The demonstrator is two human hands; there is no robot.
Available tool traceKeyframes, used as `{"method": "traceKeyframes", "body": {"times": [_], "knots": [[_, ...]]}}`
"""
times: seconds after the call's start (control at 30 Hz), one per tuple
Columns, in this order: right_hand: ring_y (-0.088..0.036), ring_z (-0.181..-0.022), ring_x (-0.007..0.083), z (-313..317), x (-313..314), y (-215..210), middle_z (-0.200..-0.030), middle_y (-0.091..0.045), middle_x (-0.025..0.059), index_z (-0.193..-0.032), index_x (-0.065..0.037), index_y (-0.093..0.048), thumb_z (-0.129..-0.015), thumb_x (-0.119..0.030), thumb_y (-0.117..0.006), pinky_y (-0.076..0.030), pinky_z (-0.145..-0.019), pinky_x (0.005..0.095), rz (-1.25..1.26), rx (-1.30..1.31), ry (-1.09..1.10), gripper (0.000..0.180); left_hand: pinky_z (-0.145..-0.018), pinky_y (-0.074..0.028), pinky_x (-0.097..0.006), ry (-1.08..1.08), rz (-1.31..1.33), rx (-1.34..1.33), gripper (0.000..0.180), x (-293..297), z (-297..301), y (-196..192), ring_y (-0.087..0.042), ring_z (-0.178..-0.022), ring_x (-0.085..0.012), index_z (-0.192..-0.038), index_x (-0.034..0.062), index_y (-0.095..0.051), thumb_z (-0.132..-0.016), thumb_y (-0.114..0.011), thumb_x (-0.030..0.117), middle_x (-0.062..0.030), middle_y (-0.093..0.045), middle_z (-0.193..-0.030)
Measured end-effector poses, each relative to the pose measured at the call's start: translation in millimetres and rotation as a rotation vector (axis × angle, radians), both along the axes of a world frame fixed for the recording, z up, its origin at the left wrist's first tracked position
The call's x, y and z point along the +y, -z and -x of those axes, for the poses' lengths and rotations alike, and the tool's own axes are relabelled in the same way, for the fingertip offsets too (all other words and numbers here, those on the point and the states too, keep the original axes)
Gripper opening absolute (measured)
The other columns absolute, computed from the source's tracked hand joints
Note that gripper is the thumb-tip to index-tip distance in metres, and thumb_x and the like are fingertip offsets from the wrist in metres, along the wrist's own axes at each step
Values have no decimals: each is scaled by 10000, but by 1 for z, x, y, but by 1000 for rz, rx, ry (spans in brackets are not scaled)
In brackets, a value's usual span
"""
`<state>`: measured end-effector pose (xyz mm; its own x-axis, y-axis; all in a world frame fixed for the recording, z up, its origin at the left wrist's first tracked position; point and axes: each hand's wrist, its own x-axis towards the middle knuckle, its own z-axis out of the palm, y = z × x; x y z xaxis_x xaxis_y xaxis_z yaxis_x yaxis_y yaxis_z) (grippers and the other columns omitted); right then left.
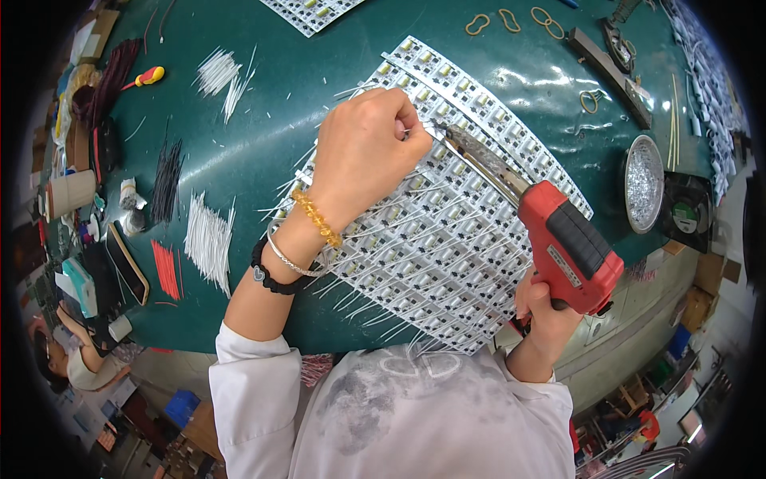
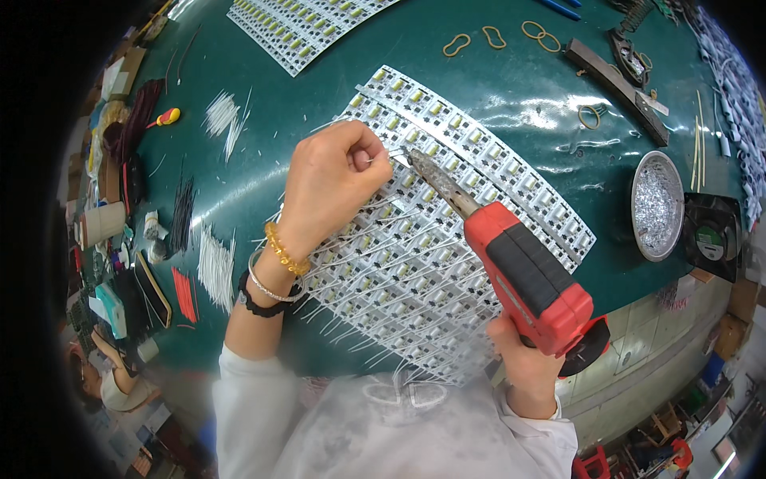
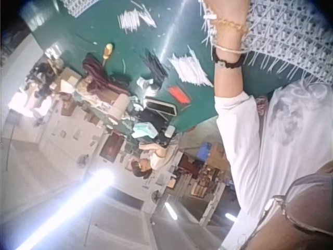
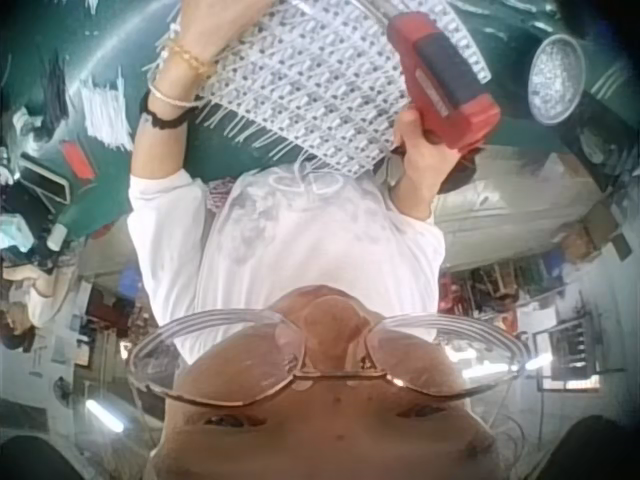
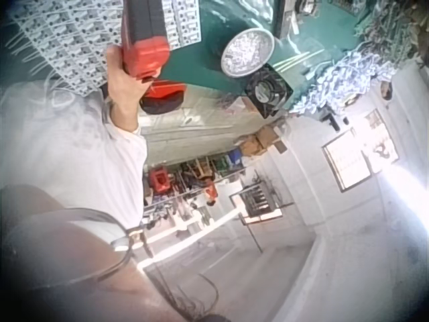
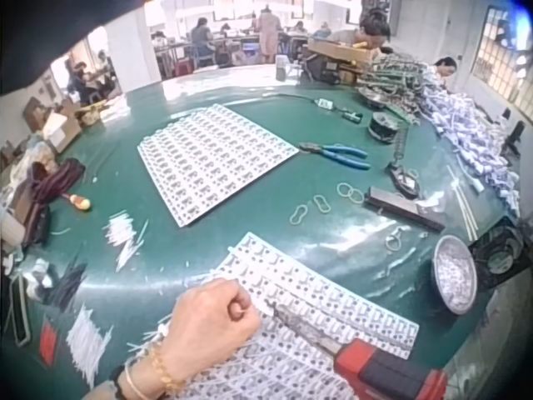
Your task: The person assembles electronic components onto an electronics grid by hand, using a soldering gun to attach LED components and wire leads from a parts tray. Pliers and tweezers are used to manipulate the small parts during assembly.
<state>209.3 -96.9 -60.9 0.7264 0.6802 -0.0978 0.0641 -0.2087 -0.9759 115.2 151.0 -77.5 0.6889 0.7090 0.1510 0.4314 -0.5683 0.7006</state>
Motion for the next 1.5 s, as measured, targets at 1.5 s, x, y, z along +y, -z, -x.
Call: {"method": "traceKeyframes", "body": {"times": [1.5], "knots": [[-376, -360, 104, -5, -36, -6, -492, -415, 36, -1186, 114, -382, -887, -244, -551, -329, -373, 245, -386, 84, 73, 497, -718, -462, -398, 58, -588, 778, 77, 88, 88, -69, -565, -802, -337, -772, -9, -591, -700, -571, 11, -165, -569, -827]]}}
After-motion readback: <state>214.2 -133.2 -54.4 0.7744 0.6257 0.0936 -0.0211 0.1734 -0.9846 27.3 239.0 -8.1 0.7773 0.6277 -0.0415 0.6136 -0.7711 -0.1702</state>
